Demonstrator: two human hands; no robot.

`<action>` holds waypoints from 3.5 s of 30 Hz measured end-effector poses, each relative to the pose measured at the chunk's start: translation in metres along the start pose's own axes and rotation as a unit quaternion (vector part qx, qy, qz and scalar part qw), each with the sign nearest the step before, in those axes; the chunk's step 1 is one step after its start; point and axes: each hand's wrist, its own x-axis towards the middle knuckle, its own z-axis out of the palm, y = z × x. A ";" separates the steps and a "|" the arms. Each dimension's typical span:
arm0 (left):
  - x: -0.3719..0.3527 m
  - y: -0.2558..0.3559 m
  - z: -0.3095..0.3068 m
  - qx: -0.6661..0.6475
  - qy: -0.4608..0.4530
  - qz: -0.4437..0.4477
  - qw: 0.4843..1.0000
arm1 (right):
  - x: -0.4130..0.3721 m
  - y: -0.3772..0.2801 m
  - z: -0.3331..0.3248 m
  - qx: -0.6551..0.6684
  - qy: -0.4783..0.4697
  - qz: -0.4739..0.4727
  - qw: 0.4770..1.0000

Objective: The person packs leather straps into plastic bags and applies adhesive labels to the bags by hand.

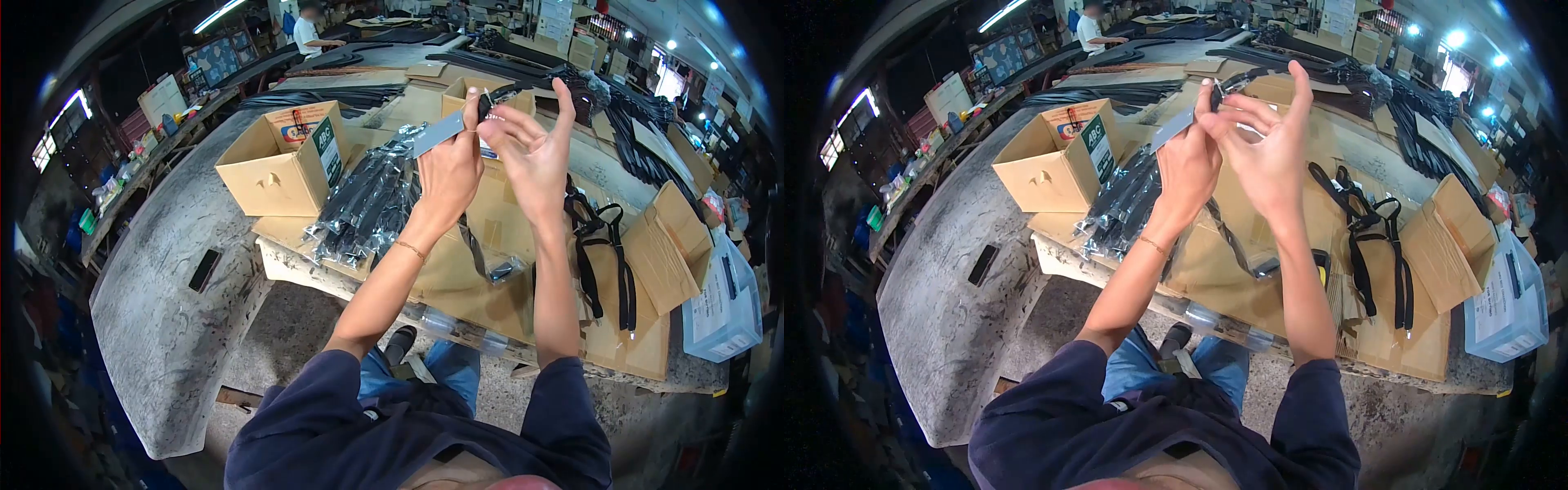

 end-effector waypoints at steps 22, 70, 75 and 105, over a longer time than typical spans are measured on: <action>0.004 -0.021 -0.004 -0.192 -0.043 -0.139 0.971 | -0.011 0.036 -0.017 0.172 0.021 0.132 0.976; -0.020 -0.017 0.001 -0.584 -0.224 -0.316 0.713 | -0.028 0.053 -0.033 0.071 -0.012 0.157 0.985; -0.007 -0.035 -0.023 -0.742 -0.146 -0.393 0.524 | -0.030 0.052 -0.040 0.003 -0.098 0.180 0.979; -0.023 -0.038 -0.070 -0.418 -0.283 -0.366 0.782 | -0.049 0.047 -0.022 -0.074 -0.154 0.227 0.959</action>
